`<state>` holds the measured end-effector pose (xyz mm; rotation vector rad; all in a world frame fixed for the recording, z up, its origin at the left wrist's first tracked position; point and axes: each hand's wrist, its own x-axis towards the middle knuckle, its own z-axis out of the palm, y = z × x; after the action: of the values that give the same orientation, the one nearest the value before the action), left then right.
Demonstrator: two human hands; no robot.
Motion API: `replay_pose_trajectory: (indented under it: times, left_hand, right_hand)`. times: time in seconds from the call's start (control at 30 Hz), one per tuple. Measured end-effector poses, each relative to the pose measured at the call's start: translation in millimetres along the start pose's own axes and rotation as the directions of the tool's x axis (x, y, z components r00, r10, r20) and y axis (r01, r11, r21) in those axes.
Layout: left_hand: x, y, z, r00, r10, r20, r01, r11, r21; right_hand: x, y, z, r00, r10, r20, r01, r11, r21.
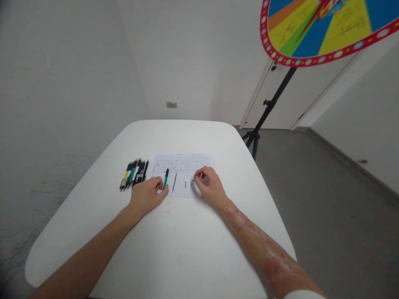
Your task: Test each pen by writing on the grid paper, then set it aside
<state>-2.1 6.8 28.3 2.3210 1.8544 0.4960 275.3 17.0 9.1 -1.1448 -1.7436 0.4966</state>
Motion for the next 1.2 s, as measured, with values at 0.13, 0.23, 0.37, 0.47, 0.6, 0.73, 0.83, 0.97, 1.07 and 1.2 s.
replay_pose_trajectory:
  times: [0.13,0.23,0.37,0.47,0.6,0.73,0.83,0.97,1.07,1.2]
  left_hand:
    - [-1,-1,0.8,0.999,0.032,-0.043,-0.034,0.999,-0.027]
    - [-1,0,0.0,0.986,0.12,-0.115,-0.126,0.991,-0.047]
    - [1,5,-1.8,0.96,0.228,-0.163,-0.237,0.971,-0.04]
    - [4,11,-2.8,0.961,0.253,-0.116,-0.254,0.967,0.004]
    - [9,19,-5.3,0.959,0.283,-0.007,-0.282,0.957,0.067]
    - [14,28,-11.0,0.965,0.244,0.1,-0.255,0.96,0.119]
    - [22,38,-15.1,0.965,0.173,0.197,-0.211,0.958,0.195]
    - [34,50,-17.5,0.948,0.134,0.288,-0.204,0.951,0.232]
    - [36,52,-18.4,0.95,0.138,0.279,-0.205,0.952,0.228]
    - [30,39,-16.4,0.973,0.188,0.133,-0.21,0.962,0.176]
  right_hand:
    - [-2,-14,0,0.974,-0.181,0.136,0.2,0.97,-0.137]
    - [-2,-15,2,0.953,-0.203,0.226,0.246,0.952,-0.184]
    - [-1,-12,4,0.937,-0.201,0.287,0.272,0.933,-0.236]
    - [-1,-12,4,0.928,-0.206,0.311,0.29,0.923,-0.254]
    - [-1,-13,4,0.925,-0.209,0.316,0.293,0.923,-0.249]
    - [0,-13,3,0.923,-0.224,0.313,0.299,0.929,-0.219]
    - [0,-13,3,0.923,-0.238,0.304,0.303,0.934,-0.19]
    - [2,-16,1,0.919,-0.255,0.301,0.311,0.937,-0.158]
    - [2,-17,0,0.916,-0.25,0.313,0.306,0.941,-0.145]
    - [0,-13,0,0.929,-0.269,0.255,0.309,0.942,-0.129]
